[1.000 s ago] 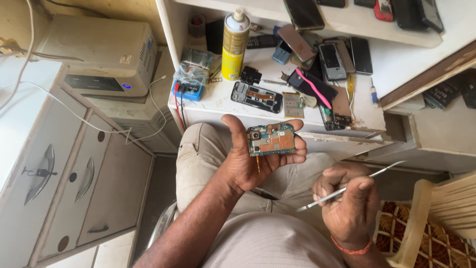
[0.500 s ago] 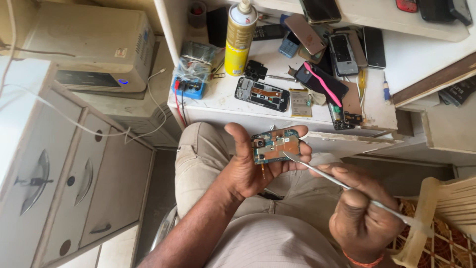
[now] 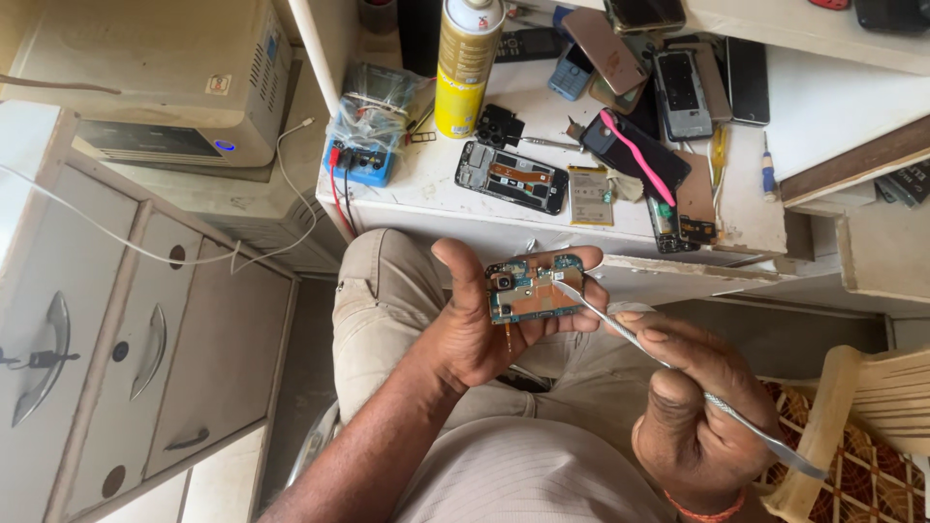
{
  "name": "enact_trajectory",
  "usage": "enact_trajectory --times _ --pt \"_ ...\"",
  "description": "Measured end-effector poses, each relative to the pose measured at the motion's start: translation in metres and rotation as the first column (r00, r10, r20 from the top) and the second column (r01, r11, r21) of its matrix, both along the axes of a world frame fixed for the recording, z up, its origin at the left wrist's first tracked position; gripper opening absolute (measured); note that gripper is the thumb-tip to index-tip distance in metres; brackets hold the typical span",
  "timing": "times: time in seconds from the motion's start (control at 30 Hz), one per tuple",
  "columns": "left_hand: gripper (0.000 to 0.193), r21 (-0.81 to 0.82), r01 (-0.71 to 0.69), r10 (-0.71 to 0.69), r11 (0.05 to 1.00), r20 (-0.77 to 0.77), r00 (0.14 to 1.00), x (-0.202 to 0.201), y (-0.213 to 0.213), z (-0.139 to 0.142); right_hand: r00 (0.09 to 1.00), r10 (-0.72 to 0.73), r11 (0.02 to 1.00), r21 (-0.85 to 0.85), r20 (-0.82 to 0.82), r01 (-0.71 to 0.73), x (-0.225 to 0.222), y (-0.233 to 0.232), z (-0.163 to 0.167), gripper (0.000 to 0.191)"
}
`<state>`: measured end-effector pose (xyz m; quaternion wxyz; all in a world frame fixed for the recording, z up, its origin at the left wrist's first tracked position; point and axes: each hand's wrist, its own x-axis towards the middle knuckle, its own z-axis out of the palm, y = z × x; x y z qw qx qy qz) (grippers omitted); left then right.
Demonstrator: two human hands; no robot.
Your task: The person holds a disassembled phone motherboard in one hand and scrubs its surface with a small brush, then uses a metal tool on the board. They then align the motherboard into the phone frame and press it into place, working over a cluttered repair bench.
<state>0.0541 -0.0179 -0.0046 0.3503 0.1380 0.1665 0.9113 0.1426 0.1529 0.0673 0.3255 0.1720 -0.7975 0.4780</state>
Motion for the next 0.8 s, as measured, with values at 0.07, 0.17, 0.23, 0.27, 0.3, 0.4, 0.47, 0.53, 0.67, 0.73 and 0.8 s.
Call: enact_trajectory --times 0.07,0.17,0.23,0.27,0.3,0.4,0.47,0.53,0.67,0.73,0.8 --pt "0.138 -0.033 -0.004 0.003 0.999 -0.022 1.0 0.0 0.0008 -0.0006 1.0 -0.012 0.999 0.031 0.006 0.012 -0.0003 0.0014 0.0013 0.025" --pt "0.139 -0.076 -0.005 0.003 0.997 -0.023 1.0 0.0029 0.0019 -0.0011 1.0 0.002 0.998 0.057 0.028 -0.004 -0.0003 0.0013 0.0023 0.025" --pt "0.139 -0.09 -0.005 0.002 0.996 -0.028 1.0 0.0036 0.0028 -0.0009 0.997 0.061 0.998 0.016 0.044 -0.062 -0.0002 -0.0001 0.0029 0.026" --pt "0.139 -0.093 -0.004 0.001 0.996 -0.035 0.999 0.0038 0.0032 -0.0006 0.996 0.077 0.997 0.002 0.046 -0.077 -0.0003 -0.0008 0.0035 0.026" --pt "0.139 -0.095 -0.003 -0.001 0.995 -0.042 0.999 0.0039 0.0036 -0.0003 0.995 0.093 0.996 -0.012 0.047 -0.092 -0.0003 -0.0016 0.0041 0.027" --pt "0.139 -0.073 0.003 -0.006 0.997 -0.048 0.999 0.0036 0.0051 0.0006 0.995 0.089 0.996 -0.006 0.042 -0.089 -0.0006 -0.0035 0.0071 0.028" --pt "0.139 -0.093 -0.001 -0.004 0.996 -0.055 0.998 0.0047 0.0052 0.0009 0.993 0.114 0.993 -0.016 0.041 -0.113 -0.0008 -0.0047 0.0089 0.028" --pt "0.139 -0.106 -0.004 -0.002 0.994 -0.059 0.998 0.0056 0.0046 0.0012 0.991 0.126 0.992 -0.019 0.036 -0.126 -0.0004 -0.0054 0.0099 0.028" --pt "0.139 -0.118 -0.007 0.0 0.993 -0.057 0.998 0.0065 0.0039 0.0027 0.996 0.082 0.997 0.007 0.028 -0.082 0.0026 -0.0039 0.0081 0.026" --pt "0.14 -0.12 -0.008 0.001 0.993 -0.058 0.998 0.0067 0.0042 0.0037 1.0 0.003 1.0 0.03 0.021 -0.004 0.0047 -0.0017 0.0051 0.025" --pt "0.142 -0.12 -0.012 0.005 0.993 -0.061 0.998 0.0066 0.0035 0.0048 1.0 -0.002 1.0 -0.021 -0.015 0.001 0.0055 0.0006 0.0003 0.026"
